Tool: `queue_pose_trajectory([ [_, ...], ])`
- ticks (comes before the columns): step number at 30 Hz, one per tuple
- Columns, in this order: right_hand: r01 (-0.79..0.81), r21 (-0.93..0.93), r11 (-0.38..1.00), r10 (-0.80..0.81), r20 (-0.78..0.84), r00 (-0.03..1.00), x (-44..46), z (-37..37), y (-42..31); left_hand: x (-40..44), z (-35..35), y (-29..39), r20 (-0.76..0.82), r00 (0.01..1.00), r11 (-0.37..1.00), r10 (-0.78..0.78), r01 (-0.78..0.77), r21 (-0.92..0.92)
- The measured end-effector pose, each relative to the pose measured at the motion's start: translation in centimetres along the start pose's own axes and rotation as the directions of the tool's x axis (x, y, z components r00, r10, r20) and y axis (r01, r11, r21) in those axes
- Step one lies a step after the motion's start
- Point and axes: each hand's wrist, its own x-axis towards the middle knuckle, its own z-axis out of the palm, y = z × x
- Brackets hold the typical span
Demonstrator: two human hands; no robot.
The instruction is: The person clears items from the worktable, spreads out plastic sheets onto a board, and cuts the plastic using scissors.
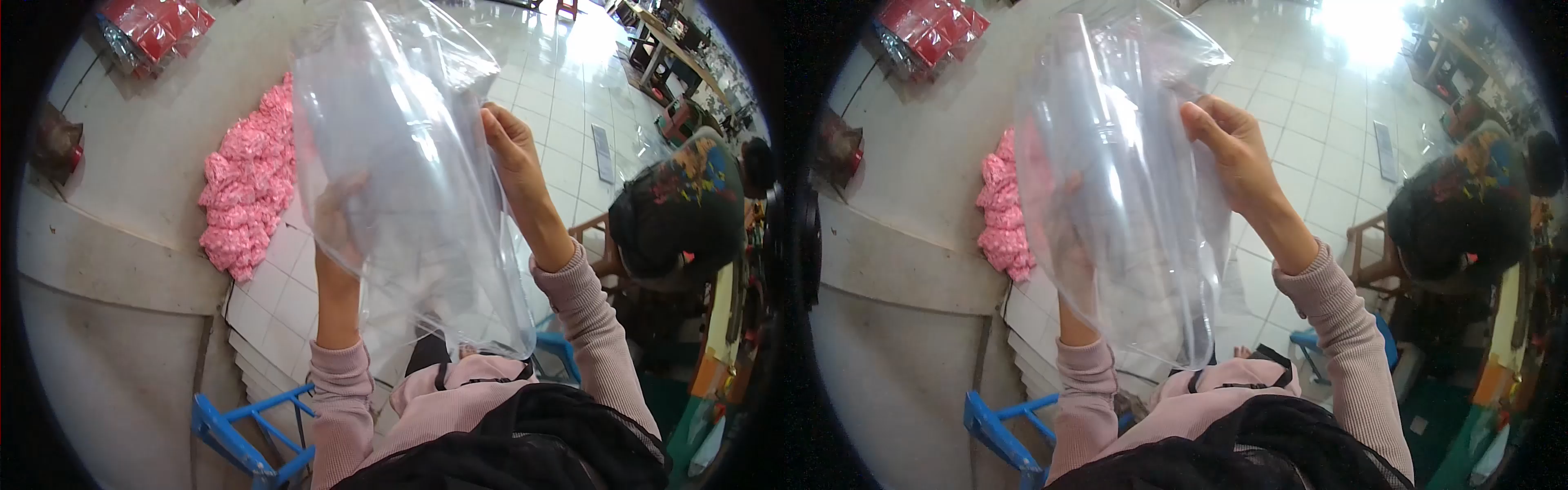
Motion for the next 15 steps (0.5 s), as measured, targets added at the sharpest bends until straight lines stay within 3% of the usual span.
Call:
queue_pose_trajectory([
  [3,-0.035,-0.089,0.995,0.027,-0.087,0.996,5.1,-1.5,1.9,5.0,-0.5,-4.8,0.116,0.98,0.982,-0.163,0.15,0.11],
  [7,-0.061,-0.184,0.981,0.0,-0.312,0.95,11.1,-4.1,4.2,13.5,2.1,-10.0,0.196,0.874,0.885,-0.444,0.462,-0.055],
  [8,-0.046,-0.133,0.99,0.001,-0.317,0.948,12.3,-5.5,4.9,15.4,3.9,-9.8,0.211,0.724,0.651,-0.657,0.685,-0.328],
  [10,-0.025,-0.031,0.999,0.013,-0.342,0.939,14.0,-8.7,6.2,18.4,6.6,-11.5,0.339,0.469,0.261,-0.816,0.821,-0.508],
  [15,-0.011,0.031,0.999,0.026,-0.521,0.853,18.4,-17.1,8.1,21.6,13.1,-26.2,0.687,0.288,-0.109,-0.667,0.874,-0.473],
])
